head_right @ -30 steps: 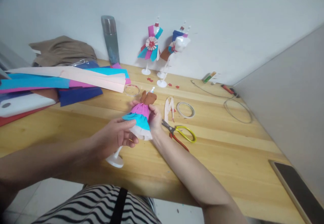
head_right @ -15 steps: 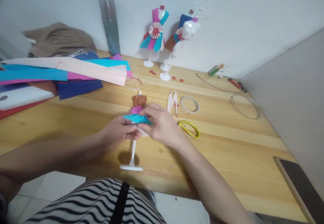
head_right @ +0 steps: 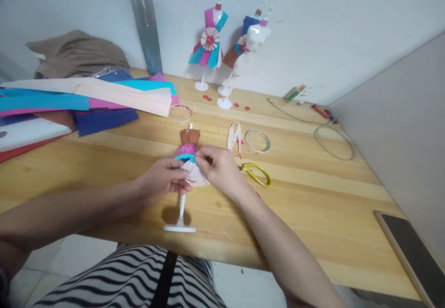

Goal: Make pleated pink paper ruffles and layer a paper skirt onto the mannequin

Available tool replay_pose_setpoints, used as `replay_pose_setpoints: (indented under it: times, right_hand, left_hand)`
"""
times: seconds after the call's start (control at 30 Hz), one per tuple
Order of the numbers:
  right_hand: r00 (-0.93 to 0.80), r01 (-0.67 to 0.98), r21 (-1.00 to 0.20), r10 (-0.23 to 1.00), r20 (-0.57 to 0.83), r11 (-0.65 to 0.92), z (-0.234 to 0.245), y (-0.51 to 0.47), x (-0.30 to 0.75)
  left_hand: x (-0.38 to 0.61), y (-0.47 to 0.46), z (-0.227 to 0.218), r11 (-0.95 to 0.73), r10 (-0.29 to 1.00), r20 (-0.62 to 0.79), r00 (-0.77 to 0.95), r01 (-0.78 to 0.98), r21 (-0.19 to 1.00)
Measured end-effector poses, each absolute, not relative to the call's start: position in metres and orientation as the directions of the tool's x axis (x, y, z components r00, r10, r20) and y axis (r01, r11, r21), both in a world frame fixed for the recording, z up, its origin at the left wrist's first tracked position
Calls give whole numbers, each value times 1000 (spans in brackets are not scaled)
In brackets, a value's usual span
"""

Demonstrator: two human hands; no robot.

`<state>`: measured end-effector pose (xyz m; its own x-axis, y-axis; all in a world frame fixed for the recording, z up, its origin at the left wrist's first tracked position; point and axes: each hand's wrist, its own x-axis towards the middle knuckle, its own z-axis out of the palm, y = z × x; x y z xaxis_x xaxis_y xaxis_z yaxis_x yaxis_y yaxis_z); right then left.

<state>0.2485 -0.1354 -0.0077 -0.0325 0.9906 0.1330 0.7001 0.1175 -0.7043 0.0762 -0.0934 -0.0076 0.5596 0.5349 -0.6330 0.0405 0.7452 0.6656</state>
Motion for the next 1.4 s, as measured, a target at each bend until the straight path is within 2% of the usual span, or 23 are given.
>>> replay_pose_setpoints:
  times: [0.13,0.23,0.4,0.53,0.6,0.8,1.0,1.13,1.27,1.4]
  right_hand:
    - [-50,691,-711,990,135,132,-7,-136,245]
    - [3,661,-747,995,96,70,-9,-136,244]
    - [101,451,-886,993,-68,-107,-18,-133,244]
    - [85,289,-944,986,-141,-160,-20,-132,242]
    - [71,267,-950,986,-148,-162,-19,-132,241]
    - [114,362,-917,984,-135,-168,-19,-131,240]
    - [162,131,-957,958,-236,-258,-23,-129,238]
    - [171,39,-962,950,-260,-271,-23,-128,237]
    - [166,10,-963,950,-264,-269,-22,-127,237]
    - [156,58,-965,957,-246,-257,-21,-128,236]
  left_hand:
    - [76,-92,-5,744,512,-596,619,29,668]
    - [77,-92,-7,738,524,-591,613,19,674]
    - [79,-94,-8,752,529,-630,568,30,659]
    - [79,-93,-6,744,527,-627,573,45,667]
    - [80,-92,-6,744,518,-614,595,40,667]
    - [81,-92,-5,720,547,-617,566,60,692]
    - [83,-94,-6,736,560,-626,543,21,676]
    - [83,-94,-6,745,562,-633,533,7,667]
    - [82,-94,-7,741,558,-624,547,10,672]
    - [83,-91,-9,723,549,-607,574,38,690]
